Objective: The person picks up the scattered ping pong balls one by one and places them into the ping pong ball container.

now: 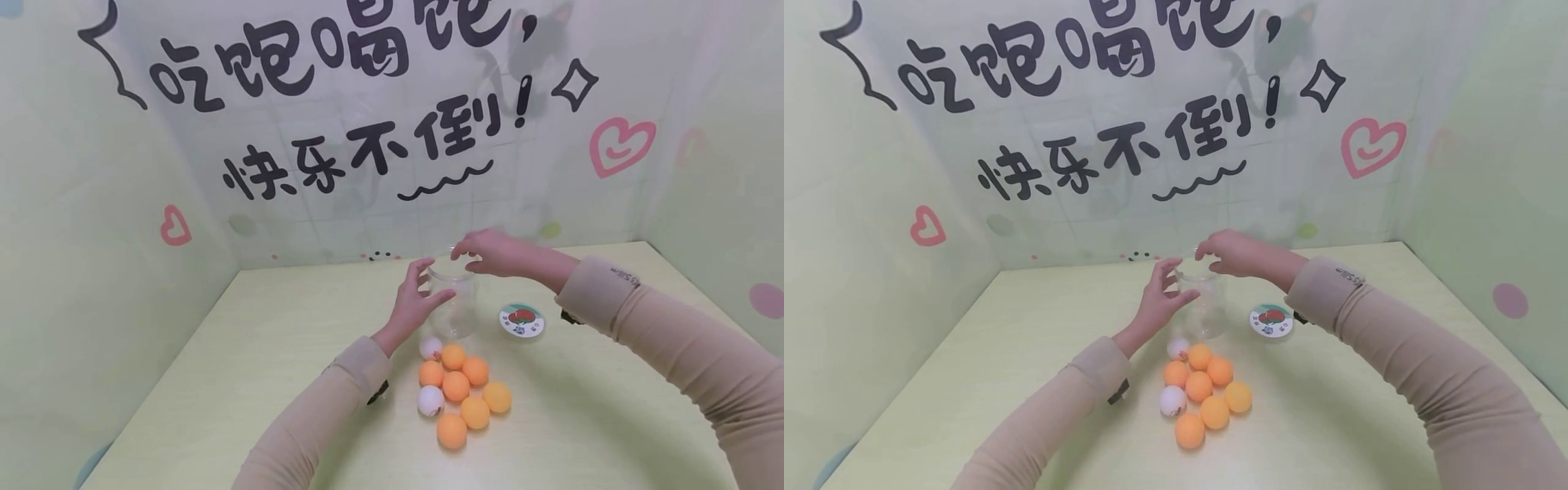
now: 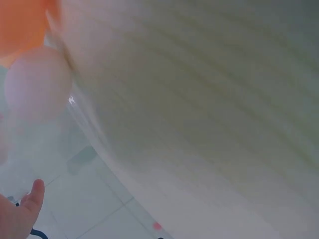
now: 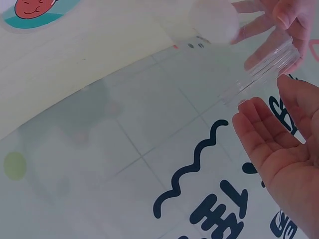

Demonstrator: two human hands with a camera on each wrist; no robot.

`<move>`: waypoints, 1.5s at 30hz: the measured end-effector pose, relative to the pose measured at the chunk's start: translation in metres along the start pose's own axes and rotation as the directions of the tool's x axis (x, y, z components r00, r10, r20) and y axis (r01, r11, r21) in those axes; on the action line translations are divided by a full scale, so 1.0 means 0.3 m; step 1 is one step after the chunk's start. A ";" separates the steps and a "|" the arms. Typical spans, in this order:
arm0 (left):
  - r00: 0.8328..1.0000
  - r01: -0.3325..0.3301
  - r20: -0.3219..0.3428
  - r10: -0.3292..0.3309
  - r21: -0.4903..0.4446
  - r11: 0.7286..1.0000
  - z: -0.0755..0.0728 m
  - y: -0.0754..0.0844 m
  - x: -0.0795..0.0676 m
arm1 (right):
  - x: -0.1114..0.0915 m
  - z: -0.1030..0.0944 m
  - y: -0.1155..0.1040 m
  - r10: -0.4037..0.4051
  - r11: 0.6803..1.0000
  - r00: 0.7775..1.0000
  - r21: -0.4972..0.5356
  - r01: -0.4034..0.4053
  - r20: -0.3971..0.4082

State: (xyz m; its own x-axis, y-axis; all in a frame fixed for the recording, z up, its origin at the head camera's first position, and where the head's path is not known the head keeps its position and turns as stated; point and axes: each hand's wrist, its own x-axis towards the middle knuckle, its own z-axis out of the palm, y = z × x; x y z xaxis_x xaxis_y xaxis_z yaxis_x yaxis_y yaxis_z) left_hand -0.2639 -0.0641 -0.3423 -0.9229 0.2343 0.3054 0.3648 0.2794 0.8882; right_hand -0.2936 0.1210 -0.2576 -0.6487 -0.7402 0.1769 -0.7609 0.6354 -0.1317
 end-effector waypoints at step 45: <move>1.000 0.017 -0.007 -0.017 -0.008 1.000 0.010 -0.093 0.042 | -0.249 0.350 -0.117 0.026 0.923 0.994 0.378 -0.065 0.109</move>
State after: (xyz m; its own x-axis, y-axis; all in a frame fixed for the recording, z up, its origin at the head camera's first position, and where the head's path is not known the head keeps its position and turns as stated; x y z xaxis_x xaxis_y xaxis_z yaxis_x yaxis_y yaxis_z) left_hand -0.2852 -0.0662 -0.3644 -0.9299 0.2232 0.2923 0.3478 0.2757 0.8961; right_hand -0.2200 0.1308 -0.3688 -0.6657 -0.7433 0.0658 -0.6658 0.5518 -0.5022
